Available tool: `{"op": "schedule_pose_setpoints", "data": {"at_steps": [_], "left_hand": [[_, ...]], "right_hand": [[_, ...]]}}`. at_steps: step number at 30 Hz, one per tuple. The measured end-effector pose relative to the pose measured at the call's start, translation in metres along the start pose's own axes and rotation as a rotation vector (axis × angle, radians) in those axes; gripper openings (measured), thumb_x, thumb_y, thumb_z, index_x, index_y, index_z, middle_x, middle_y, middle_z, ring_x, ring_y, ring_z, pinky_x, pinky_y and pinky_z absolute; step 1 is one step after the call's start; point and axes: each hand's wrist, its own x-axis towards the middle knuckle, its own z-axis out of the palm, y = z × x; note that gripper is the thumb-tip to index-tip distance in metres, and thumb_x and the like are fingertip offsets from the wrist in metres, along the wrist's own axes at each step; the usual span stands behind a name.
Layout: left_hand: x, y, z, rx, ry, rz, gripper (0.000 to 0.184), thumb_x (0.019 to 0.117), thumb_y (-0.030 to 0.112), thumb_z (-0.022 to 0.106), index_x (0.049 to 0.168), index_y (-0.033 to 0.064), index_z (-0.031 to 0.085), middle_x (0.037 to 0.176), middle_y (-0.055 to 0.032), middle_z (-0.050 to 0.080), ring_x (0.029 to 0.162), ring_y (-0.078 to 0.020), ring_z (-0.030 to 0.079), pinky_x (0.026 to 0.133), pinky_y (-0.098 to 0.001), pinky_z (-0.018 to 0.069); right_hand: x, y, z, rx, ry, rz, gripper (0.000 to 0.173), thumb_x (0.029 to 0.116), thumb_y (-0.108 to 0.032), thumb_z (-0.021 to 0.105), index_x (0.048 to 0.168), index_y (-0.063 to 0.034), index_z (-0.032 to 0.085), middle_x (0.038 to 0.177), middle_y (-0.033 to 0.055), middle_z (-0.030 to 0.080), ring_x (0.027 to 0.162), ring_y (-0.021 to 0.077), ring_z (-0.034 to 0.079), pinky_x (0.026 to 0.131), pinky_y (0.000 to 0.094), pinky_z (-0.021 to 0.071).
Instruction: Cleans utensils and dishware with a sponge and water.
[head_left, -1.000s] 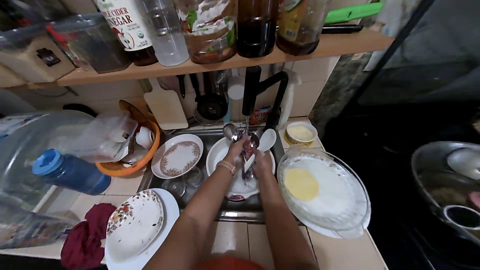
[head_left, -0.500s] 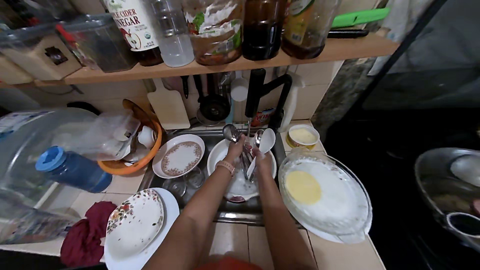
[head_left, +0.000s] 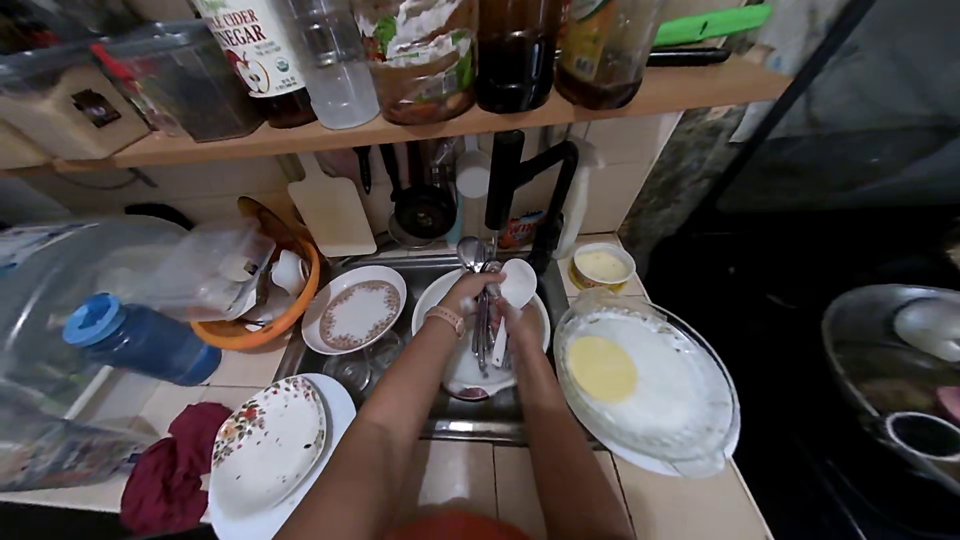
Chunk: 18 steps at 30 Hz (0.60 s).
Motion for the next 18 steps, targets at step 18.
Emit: {"op": "schedule_pose_setpoints", "data": {"at_steps": [18], "left_hand": [[-0.002, -0.022, 0.006, 0.081, 0.242, 0.098, 0.061, 0.1034, 0.053, 0.054, 0.135, 0.0, 0.055, 0.112, -0.0204, 0.062, 0.092, -0.0267, 0.059, 0.084, -0.0443, 0.0518]], "right_hand": [[0.01, 0.021, 0.011, 0.078, 0.184, -0.146, 0.039, 0.0915, 0.011, 0.064, 0.128, 0.0133, 0.052, 0.109, 0.0238, 0.061, 0.09, 0.023, 0.064, 0.081, 0.0362, 0.0566]]}}
